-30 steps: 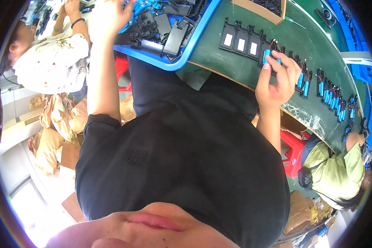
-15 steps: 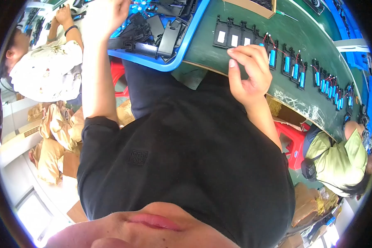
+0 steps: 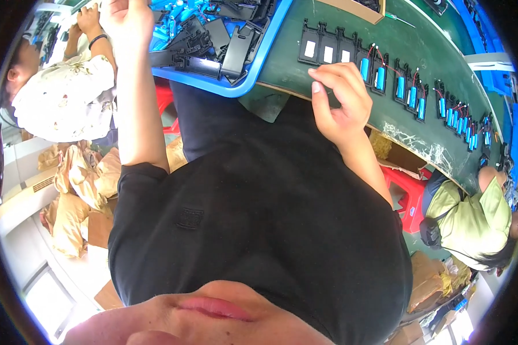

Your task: The person assembles small plastic housings and small black parts with electrical wires by hand at an industrial workbench.

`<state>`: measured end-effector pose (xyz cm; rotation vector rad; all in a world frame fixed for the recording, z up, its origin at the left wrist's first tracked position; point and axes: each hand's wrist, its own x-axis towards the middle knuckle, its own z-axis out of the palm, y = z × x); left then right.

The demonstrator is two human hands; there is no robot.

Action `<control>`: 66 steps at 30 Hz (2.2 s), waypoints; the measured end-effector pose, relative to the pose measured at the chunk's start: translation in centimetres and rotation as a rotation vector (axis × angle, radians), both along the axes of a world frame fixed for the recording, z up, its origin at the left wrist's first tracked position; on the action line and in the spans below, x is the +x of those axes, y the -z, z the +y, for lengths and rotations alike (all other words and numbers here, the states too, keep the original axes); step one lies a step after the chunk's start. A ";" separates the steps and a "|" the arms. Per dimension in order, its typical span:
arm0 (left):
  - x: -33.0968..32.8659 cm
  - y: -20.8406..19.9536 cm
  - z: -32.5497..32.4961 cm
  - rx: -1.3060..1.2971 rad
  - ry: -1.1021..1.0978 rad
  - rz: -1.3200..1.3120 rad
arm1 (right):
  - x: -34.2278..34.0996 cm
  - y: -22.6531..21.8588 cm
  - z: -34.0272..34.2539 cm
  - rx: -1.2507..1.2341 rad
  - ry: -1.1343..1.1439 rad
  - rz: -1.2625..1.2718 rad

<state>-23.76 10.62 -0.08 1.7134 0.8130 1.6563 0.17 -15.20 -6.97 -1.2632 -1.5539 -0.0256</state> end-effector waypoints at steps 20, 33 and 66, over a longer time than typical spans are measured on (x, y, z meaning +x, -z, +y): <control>1.5 3.1 -2.3 -0.259 0.400 -0.582 | -5.7 -1.3 15.8 -0.372 -0.252 0.042; 2.9 7.2 -3.5 0.019 0.233 -0.139 | -4.4 -2.0 14.5 -0.187 -0.373 0.148; 1.6 5.7 -5.4 0.072 0.294 0.281 | -3.8 -1.5 14.6 -0.325 -0.579 1.063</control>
